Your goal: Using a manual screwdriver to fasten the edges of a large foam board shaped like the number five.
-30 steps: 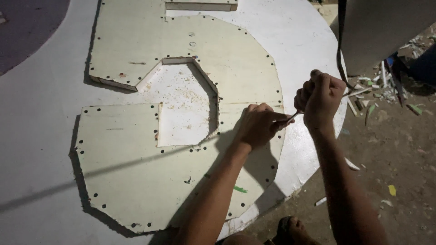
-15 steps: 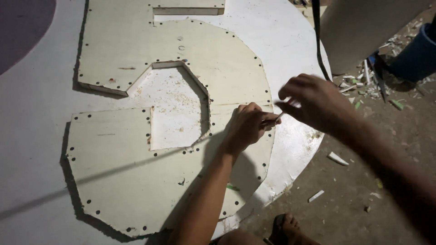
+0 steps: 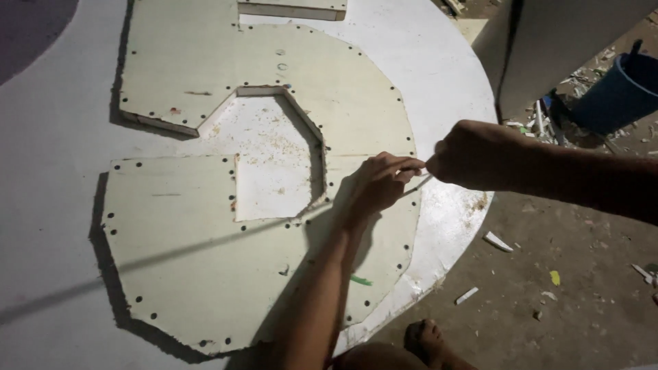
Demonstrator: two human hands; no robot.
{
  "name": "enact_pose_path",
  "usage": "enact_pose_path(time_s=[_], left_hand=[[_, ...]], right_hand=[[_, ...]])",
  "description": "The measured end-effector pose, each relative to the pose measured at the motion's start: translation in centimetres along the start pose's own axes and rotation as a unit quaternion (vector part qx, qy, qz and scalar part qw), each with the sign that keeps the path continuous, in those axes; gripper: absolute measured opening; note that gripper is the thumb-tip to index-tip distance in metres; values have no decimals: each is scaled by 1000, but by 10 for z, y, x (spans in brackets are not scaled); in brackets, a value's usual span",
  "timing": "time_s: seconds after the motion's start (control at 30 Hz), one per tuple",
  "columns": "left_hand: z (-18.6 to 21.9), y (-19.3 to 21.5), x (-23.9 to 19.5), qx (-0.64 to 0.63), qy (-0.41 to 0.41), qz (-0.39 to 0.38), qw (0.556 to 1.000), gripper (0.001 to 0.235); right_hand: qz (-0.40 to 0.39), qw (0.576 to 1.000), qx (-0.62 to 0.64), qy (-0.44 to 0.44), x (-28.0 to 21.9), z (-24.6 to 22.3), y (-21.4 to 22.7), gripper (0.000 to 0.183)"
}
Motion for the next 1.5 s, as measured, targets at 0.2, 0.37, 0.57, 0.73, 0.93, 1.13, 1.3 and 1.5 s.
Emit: enact_pose_path(time_s=[0.2, 0.37, 0.57, 0.73, 0.93, 1.13, 1.3, 1.5], left_hand=[[-14, 2, -19, -71, 101, -9, 992, 28], [1, 4, -1, -50, 37, 27, 998, 26], [11, 14, -13, 47, 69, 22, 996, 25], [-6, 1, 2, -35, 26, 52, 998, 24], [-10, -1, 2, -72, 11, 74, 995, 23], [-5, 12, -7, -104, 6, 72, 992, 25], [-10, -1, -2, -93, -18, 68, 993, 22], [16, 30, -43, -63, 85, 62, 992, 22]], right_hand=[[-77, 978, 153, -123, -7, 14, 33, 18], [-161, 887, 339, -269, -19, 10, 29, 49], [-74, 988, 97, -99, -4, 14, 18, 27], [27, 990, -117, 80, -3, 0, 16, 14], [-48, 994, -68, 76, 2, -2, 32, 14], [-69, 996, 49, 0, 9, 8, 33, 12], [-138, 979, 115, -95, 3, 13, 43, 17], [-142, 953, 200, -175, 8, 14, 55, 28]])
Point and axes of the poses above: each hand's wrist, its own x-axis towards the middle knuckle, its own y-axis out of the back of the hand, z = x × y, the point moved 5 cm from there along x, towards the middle knuckle, and after that the axes turned 7 degrees about y, right-handed, at the moved point
